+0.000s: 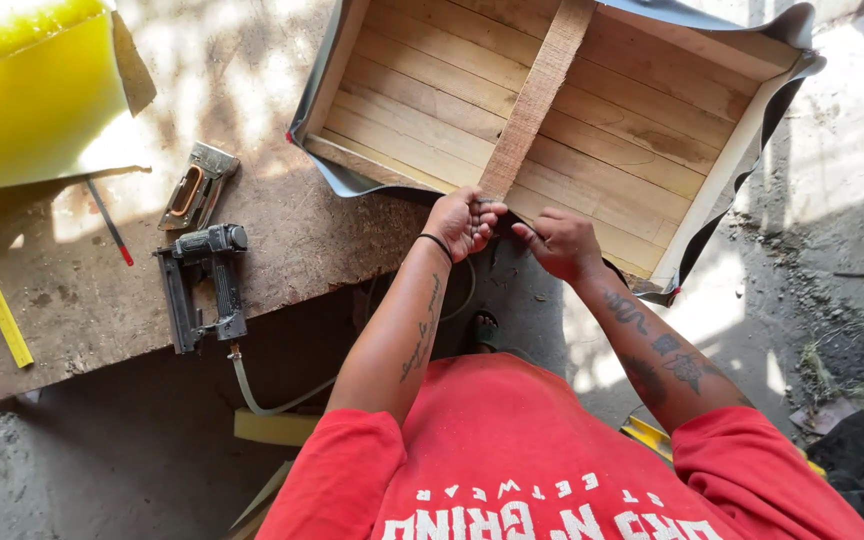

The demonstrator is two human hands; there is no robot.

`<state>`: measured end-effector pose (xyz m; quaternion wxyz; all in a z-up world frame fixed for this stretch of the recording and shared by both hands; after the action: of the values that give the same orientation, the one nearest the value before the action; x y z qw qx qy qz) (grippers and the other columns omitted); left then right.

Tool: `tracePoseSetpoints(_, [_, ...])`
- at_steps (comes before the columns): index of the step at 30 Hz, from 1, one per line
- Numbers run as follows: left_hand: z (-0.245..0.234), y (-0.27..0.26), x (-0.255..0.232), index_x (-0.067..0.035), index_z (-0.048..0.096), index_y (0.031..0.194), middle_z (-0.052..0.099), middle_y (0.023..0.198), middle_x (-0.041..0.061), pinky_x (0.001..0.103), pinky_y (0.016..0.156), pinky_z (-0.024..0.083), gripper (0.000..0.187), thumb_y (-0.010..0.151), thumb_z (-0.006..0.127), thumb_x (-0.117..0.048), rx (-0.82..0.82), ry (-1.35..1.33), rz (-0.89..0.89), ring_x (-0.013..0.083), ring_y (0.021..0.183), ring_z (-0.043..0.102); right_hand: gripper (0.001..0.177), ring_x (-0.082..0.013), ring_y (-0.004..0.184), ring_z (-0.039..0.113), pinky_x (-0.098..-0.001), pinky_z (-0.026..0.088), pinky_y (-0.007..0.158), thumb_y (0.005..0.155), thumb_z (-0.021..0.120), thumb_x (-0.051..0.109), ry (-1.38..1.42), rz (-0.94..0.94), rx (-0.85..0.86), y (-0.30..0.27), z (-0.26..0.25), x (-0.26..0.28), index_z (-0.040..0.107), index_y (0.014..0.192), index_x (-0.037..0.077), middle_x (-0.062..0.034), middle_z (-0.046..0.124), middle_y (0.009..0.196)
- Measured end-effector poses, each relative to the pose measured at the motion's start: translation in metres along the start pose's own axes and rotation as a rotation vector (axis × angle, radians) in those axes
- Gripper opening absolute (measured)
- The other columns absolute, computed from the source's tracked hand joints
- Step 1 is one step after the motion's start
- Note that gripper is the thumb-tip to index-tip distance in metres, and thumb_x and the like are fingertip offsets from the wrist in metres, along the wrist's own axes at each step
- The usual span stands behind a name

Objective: Stretching and stapling a black vinyl cover onto a wooden furniture frame using a pneumatic stapler.

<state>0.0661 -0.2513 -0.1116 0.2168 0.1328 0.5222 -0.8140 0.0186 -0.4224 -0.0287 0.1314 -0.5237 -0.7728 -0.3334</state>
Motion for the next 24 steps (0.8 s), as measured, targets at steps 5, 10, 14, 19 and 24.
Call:
tracePoseSetpoints(5, [-0.007,-0.078,-0.06,-0.01,0.069,0.117,0.066,0.092,0.011,0.03,0.063,0.047,0.035,0.096,0.067,-0.038,-0.295,0.621,0.988,0.0225,0.077,0.064,0.055,-0.0344,0.063,0.059,-0.0372,0.047,0.057,0.099,0.071,0.046,0.056,0.134,0.068,0.039,-0.039,-0.004,0.051,0.059,0.014,-0.0055,0.052,0.062])
tracePoseSetpoints(10, [-0.022,-0.118,-0.124,-0.007,0.056,0.141,0.05,0.145,0.015,0.05,0.118,0.027,0.068,0.1,0.059,-0.061,-0.683,1.408,1.711,0.034,0.14,0.042,0.057,-0.0426,0.063,0.056,-0.0395,0.044,0.055,0.103,0.068,0.043,-0.016,0.167,0.083,0.067,-0.068,0.007,0.048,0.063,0.008,-0.0147,0.047,0.061])
tracePoseSetpoints(14, [-0.027,-0.066,-0.158,-0.027,0.071,0.112,0.07,0.107,-0.006,0.043,0.114,0.023,0.035,0.099,0.059,-0.058,-0.247,1.468,1.45,0.0167,0.12,0.059,0.054,-0.041,0.058,0.055,-0.0412,0.044,0.054,0.103,0.068,0.04,-0.092,0.136,0.082,0.072,-0.081,0.015,0.049,0.063,0.01,-0.0123,0.046,0.057])
tracePoseSetpoints(19, [-0.031,-0.07,-0.167,-0.039,0.072,0.097,0.074,0.101,-0.016,0.036,0.102,0.037,0.018,0.098,0.063,-0.054,-0.13,1.466,1.546,0.0082,0.103,0.069,0.052,-0.0364,0.058,0.058,-0.0416,0.047,0.053,0.105,0.061,0.044,-0.241,-0.029,0.059,0.064,-0.067,0.021,0.047,0.067,0.012,-0.0077,0.053,0.064])
tracePoseSetpoints(24, [-0.063,-0.081,-0.123,-0.034,0.063,0.122,0.062,0.132,0.0,0.053,0.109,0.03,0.067,0.066,0.081,-0.067,0.234,1.689,1.347,0.024,0.125,0.059,0.048,-0.0232,0.061,0.06,-0.0351,0.049,0.052,0.105,0.053,0.049,-0.359,-0.248,0.016,0.02,-0.024,0.037,0.048,0.069,0.018,0.0023,0.059,0.077])
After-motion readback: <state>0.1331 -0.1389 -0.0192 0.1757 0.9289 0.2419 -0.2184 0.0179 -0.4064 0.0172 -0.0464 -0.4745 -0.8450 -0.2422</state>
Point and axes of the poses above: each hand's wrist, its own y-axis towards the middle knuckle, its own z-axis out of the palm, x = y × z, the point moved 6 cm from there along y, towards the middle knuckle
